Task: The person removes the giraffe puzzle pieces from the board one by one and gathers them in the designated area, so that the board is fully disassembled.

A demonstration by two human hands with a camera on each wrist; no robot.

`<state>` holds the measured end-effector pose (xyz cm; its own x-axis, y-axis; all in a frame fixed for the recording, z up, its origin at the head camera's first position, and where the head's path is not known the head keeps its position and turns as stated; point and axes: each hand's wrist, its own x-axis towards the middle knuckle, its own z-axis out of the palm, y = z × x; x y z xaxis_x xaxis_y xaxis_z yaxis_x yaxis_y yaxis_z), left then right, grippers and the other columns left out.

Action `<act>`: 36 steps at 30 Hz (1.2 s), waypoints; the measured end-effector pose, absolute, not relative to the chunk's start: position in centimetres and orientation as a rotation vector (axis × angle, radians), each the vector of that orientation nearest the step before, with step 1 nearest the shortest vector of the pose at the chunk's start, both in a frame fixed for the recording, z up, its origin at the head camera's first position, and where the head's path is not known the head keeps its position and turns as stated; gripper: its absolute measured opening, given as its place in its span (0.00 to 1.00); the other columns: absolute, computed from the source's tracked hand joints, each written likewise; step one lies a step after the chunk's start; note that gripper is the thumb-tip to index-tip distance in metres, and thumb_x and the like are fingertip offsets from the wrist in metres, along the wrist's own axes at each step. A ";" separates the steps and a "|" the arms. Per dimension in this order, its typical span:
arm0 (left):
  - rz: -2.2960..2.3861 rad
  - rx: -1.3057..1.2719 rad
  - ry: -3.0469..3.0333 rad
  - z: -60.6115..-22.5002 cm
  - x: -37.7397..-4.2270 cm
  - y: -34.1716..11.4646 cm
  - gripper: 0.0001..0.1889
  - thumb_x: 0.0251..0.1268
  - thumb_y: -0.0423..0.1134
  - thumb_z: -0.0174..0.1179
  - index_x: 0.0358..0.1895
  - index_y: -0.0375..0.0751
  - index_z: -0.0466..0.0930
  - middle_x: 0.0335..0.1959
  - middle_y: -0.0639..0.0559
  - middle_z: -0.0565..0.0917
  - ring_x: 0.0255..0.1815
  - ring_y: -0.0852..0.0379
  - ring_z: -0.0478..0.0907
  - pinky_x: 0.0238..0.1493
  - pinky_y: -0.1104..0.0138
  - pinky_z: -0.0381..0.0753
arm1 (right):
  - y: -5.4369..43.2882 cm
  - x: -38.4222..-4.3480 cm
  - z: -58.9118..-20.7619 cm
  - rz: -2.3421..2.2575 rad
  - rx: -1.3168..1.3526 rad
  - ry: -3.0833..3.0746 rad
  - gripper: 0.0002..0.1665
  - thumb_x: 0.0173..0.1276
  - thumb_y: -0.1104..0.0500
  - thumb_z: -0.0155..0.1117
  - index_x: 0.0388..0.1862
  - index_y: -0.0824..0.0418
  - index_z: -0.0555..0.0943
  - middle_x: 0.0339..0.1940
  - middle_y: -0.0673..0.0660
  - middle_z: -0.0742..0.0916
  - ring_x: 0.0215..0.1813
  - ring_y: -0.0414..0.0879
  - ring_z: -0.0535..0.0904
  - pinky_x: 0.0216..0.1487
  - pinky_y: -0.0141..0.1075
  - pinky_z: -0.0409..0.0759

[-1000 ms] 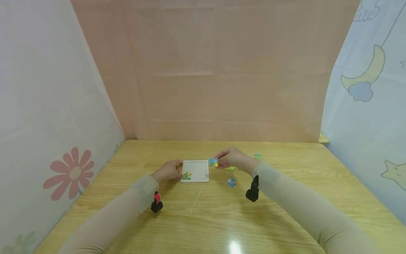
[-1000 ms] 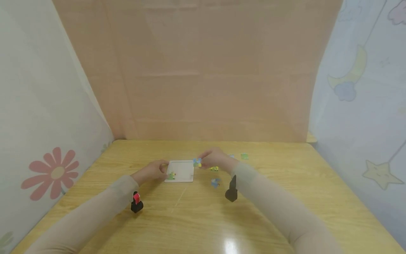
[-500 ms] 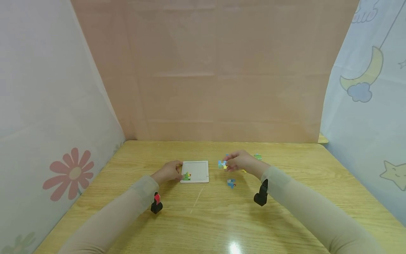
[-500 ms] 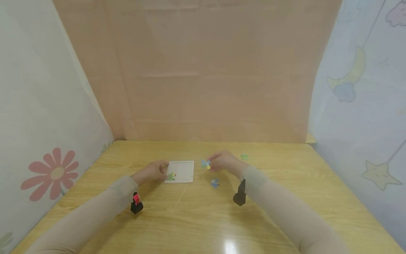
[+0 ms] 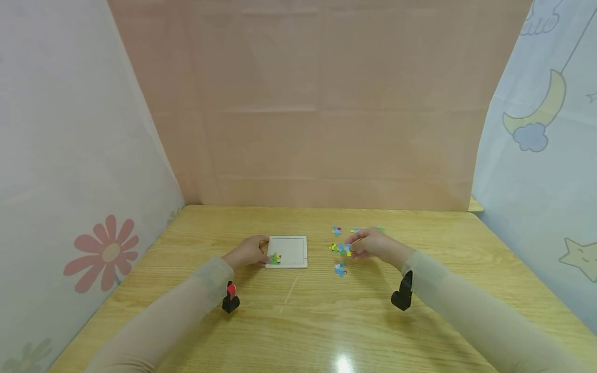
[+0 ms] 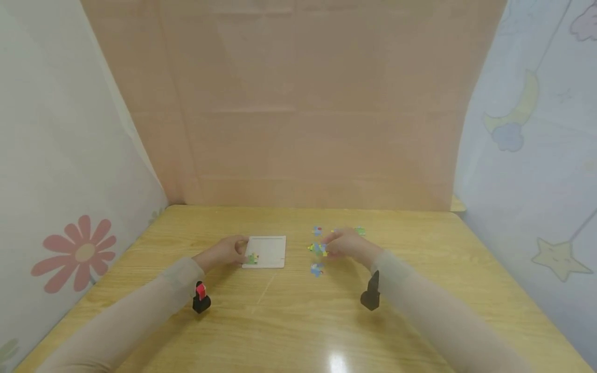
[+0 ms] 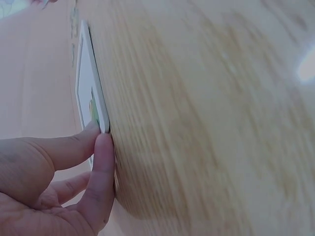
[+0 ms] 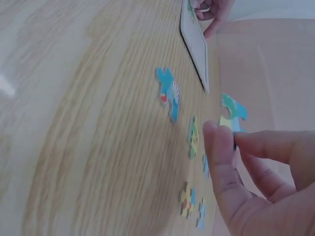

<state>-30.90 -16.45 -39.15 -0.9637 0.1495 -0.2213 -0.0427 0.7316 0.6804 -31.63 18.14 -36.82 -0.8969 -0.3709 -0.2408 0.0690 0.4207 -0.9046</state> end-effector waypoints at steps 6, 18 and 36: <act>1.113 0.063 2.643 -39.1 -31.0 -16.5 0.36 0.58 0.26 0.65 0.71 0.33 0.62 0.32 0.46 0.72 0.24 0.59 0.74 0.30 0.71 0.83 | 19.3 -30.9 -37.2 -1.378 -0.206 2.329 0.13 0.65 0.69 0.62 0.48 0.72 0.79 0.34 0.58 0.85 0.32 0.45 0.85 0.39 0.36 0.86; 1.119 0.043 2.633 -39.0 -30.7 -16.3 0.36 0.59 0.26 0.65 0.71 0.34 0.62 0.32 0.46 0.71 0.23 0.59 0.74 0.30 0.71 0.82 | 21.3 -29.4 -37.4 -1.264 -0.090 2.357 0.12 0.63 0.68 0.64 0.45 0.73 0.81 0.27 0.57 0.87 0.26 0.43 0.84 0.30 0.32 0.84; 1.127 0.023 2.618 -39.2 -31.1 -16.3 0.36 0.58 0.26 0.65 0.71 0.34 0.62 0.32 0.47 0.71 0.22 0.60 0.73 0.29 0.72 0.82 | 21.8 -29.6 -38.1 -1.263 -0.091 2.430 0.08 0.63 0.68 0.65 0.40 0.72 0.83 0.26 0.54 0.86 0.25 0.42 0.81 0.31 0.32 0.83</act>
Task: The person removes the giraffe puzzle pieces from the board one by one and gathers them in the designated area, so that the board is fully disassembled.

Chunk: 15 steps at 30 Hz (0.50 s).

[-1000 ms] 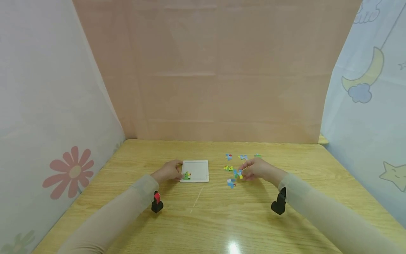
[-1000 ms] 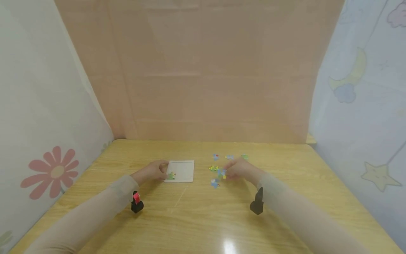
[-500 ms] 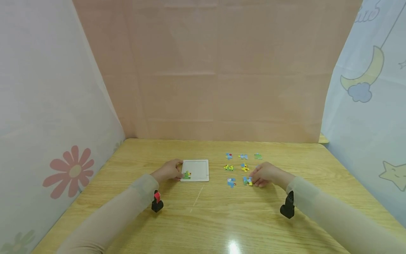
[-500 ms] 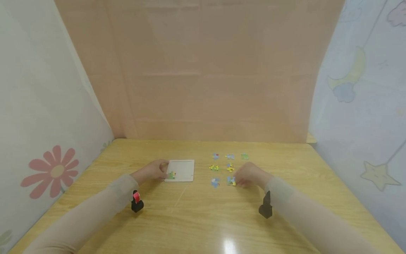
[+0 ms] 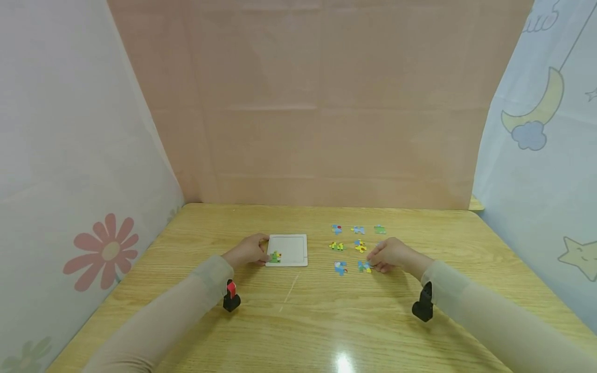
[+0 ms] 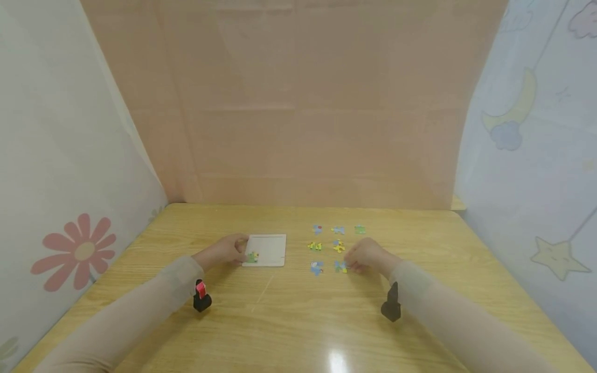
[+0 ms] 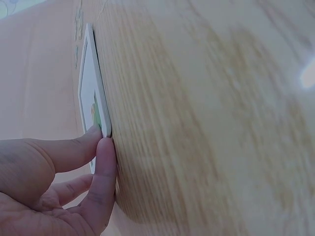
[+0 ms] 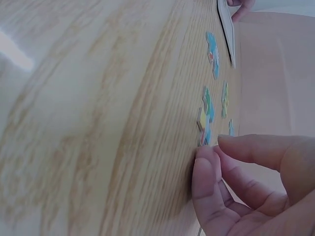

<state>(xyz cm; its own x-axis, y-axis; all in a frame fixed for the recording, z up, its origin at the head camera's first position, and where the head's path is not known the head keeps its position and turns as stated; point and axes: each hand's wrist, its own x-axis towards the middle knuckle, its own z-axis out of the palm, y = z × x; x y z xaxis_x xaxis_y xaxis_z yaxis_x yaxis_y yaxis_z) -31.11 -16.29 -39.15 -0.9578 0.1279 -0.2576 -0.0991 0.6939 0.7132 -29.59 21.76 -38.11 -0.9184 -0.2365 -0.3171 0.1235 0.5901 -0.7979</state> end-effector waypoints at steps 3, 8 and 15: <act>1.136 0.028 2.614 -39.0 -31.0 -16.3 0.36 0.58 0.25 0.65 0.71 0.34 0.61 0.32 0.47 0.71 0.23 0.60 0.74 0.30 0.72 0.82 | 22.0 -29.4 -37.8 -1.260 -0.094 2.435 0.09 0.63 0.68 0.65 0.40 0.73 0.83 0.26 0.55 0.87 0.26 0.42 0.81 0.32 0.33 0.84; 1.155 0.023 2.596 -38.9 -30.8 -16.4 0.37 0.58 0.26 0.65 0.71 0.34 0.61 0.32 0.46 0.71 0.24 0.59 0.74 0.30 0.71 0.82 | 22.3 -29.3 -37.5 -1.259 -0.099 2.430 0.10 0.63 0.68 0.65 0.42 0.74 0.82 0.27 0.55 0.86 0.26 0.42 0.80 0.33 0.33 0.83; 1.190 0.041 2.587 -39.1 -30.6 -16.7 0.35 0.59 0.26 0.64 0.71 0.33 0.62 0.34 0.44 0.72 0.26 0.58 0.75 0.33 0.70 0.83 | 22.3 -29.6 -37.7 -1.265 -0.108 2.411 0.12 0.64 0.67 0.64 0.44 0.74 0.82 0.29 0.56 0.86 0.27 0.42 0.79 0.33 0.33 0.83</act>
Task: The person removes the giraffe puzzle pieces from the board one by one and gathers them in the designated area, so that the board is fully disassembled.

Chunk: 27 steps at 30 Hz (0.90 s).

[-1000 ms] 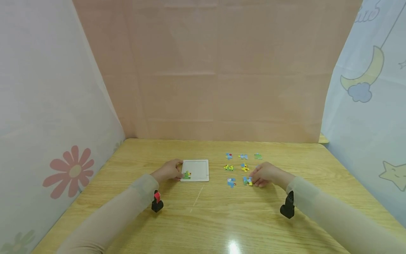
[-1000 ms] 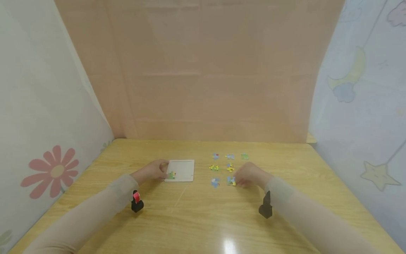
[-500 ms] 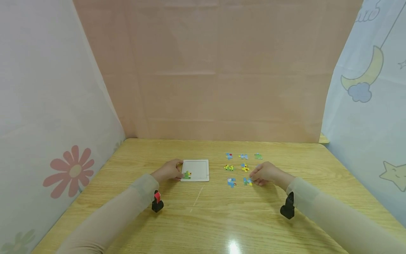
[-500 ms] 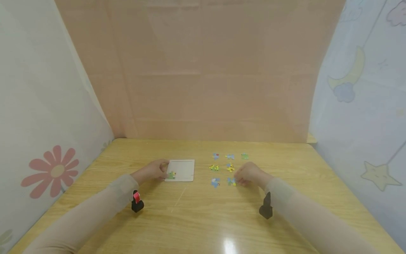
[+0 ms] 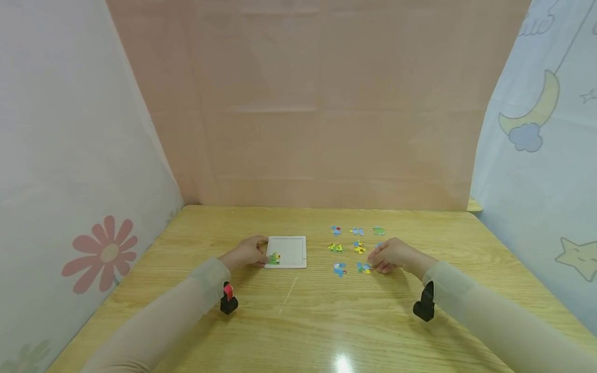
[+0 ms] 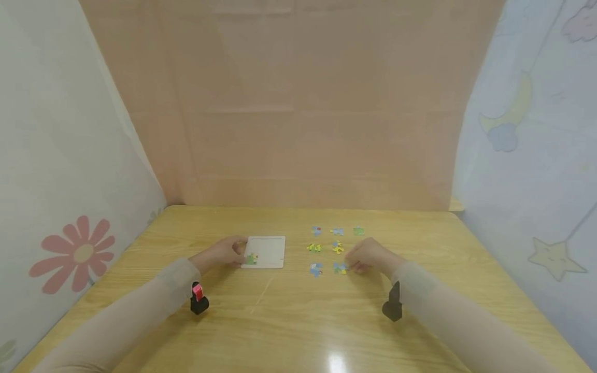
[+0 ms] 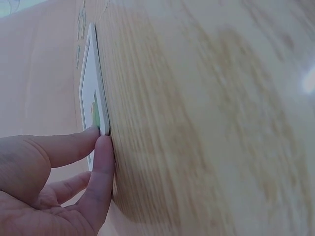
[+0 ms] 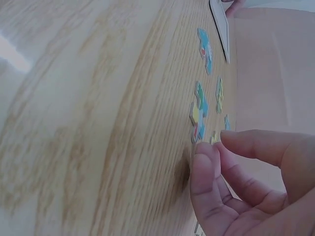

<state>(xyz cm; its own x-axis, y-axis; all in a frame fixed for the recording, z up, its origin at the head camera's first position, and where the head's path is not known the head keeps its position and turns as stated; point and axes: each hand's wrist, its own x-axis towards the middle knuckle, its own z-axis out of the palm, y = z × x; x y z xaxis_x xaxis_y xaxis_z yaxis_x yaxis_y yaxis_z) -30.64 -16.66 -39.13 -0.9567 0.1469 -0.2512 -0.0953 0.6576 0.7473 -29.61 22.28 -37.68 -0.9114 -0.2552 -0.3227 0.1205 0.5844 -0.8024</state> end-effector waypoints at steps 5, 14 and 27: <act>1.214 0.068 2.563 -38.9 -30.4 -16.8 0.35 0.59 0.30 0.66 0.70 0.31 0.62 0.34 0.45 0.73 0.27 0.58 0.76 0.34 0.70 0.83 | 22.0 -29.7 -38.0 -1.277 -0.128 2.399 0.12 0.65 0.66 0.63 0.45 0.73 0.82 0.30 0.56 0.86 0.28 0.43 0.81 0.34 0.34 0.84; 1.054 0.154 2.670 -38.9 -30.3 -16.9 0.44 0.47 0.38 0.77 0.69 0.33 0.64 0.36 0.47 0.72 0.36 0.54 0.67 0.33 0.68 0.66 | 20.8 -29.6 -37.0 -1.269 -0.177 2.409 0.12 0.67 0.63 0.63 0.42 0.73 0.82 0.31 0.57 0.87 0.29 0.43 0.81 0.35 0.34 0.84; 0.987 0.159 2.706 -38.8 -30.2 -16.7 0.45 0.47 0.38 0.77 0.69 0.34 0.64 0.35 0.48 0.70 0.35 0.54 0.66 0.32 0.68 0.64 | 17.0 -31.3 -36.4 -1.316 -0.241 2.361 0.17 0.66 0.62 0.63 0.47 0.74 0.82 0.44 0.63 0.86 0.32 0.45 0.82 0.37 0.35 0.85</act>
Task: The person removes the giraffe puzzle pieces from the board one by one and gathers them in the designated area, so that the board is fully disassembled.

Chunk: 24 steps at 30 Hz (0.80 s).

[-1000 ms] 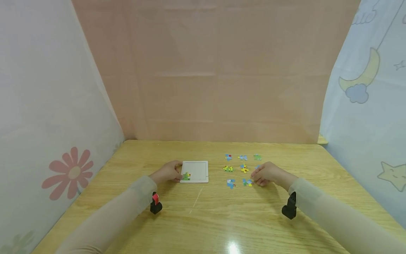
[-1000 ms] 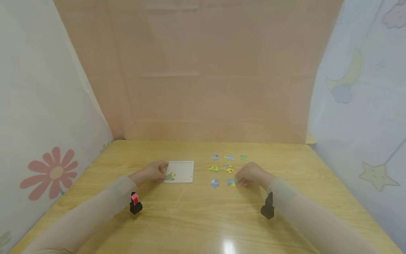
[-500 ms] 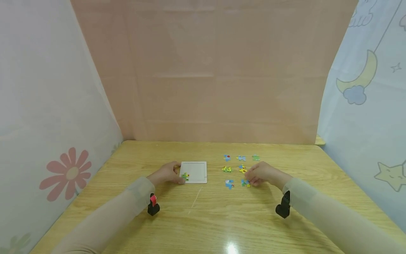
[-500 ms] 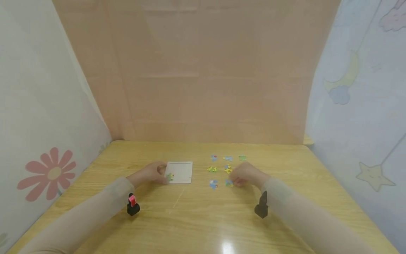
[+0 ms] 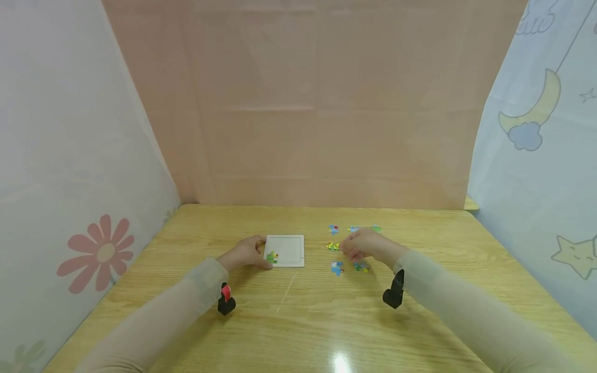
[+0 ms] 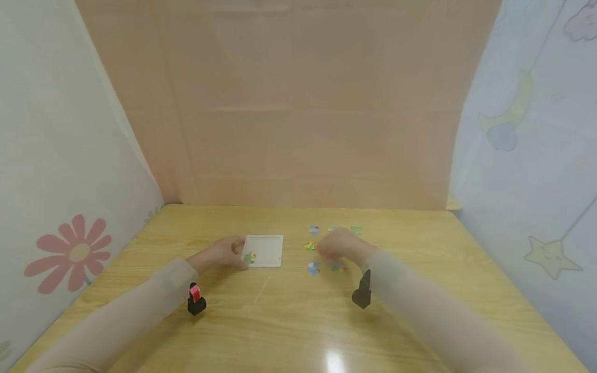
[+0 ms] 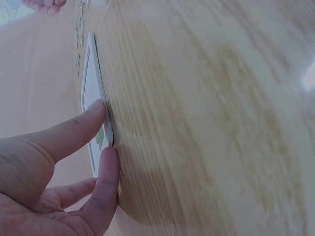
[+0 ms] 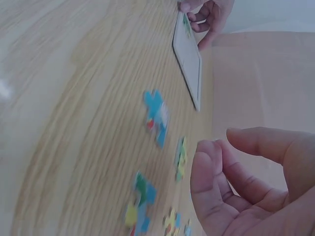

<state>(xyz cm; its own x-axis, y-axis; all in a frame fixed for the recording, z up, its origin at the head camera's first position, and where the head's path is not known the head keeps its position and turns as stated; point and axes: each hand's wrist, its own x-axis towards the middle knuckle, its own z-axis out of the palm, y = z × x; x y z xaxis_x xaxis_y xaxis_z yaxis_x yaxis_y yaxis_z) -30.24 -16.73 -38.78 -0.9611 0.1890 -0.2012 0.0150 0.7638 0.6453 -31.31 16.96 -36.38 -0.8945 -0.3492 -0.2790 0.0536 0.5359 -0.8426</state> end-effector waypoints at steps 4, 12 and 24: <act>0.985 0.145 2.701 -38.8 -30.4 -16.7 0.45 0.47 0.39 0.77 0.70 0.35 0.64 0.36 0.48 0.71 0.34 0.55 0.67 0.31 0.69 0.65 | 15.1 -31.9 -36.3 -1.334 -0.233 2.351 0.17 0.66 0.62 0.64 0.49 0.73 0.82 0.48 0.63 0.86 0.34 0.47 0.83 0.40 0.37 0.86; 0.989 0.145 2.687 -39.0 -30.4 -16.6 0.47 0.46 0.39 0.77 0.71 0.36 0.62 0.35 0.47 0.72 0.28 0.57 0.70 0.29 0.70 0.67 | 12.2 -32.5 -36.2 -1.329 -0.280 2.350 0.19 0.67 0.60 0.63 0.52 0.72 0.80 0.49 0.65 0.85 0.39 0.50 0.85 0.50 0.43 0.84; 0.989 0.173 2.669 -38.4 -30.0 -16.2 0.44 0.50 0.37 0.74 0.72 0.37 0.62 0.35 0.48 0.72 0.27 0.58 0.70 0.31 0.70 0.66 | 9.1 -33.1 -36.3 -1.368 -0.267 2.314 0.18 0.67 0.61 0.63 0.51 0.71 0.82 0.41 0.63 0.87 0.40 0.50 0.85 0.51 0.43 0.84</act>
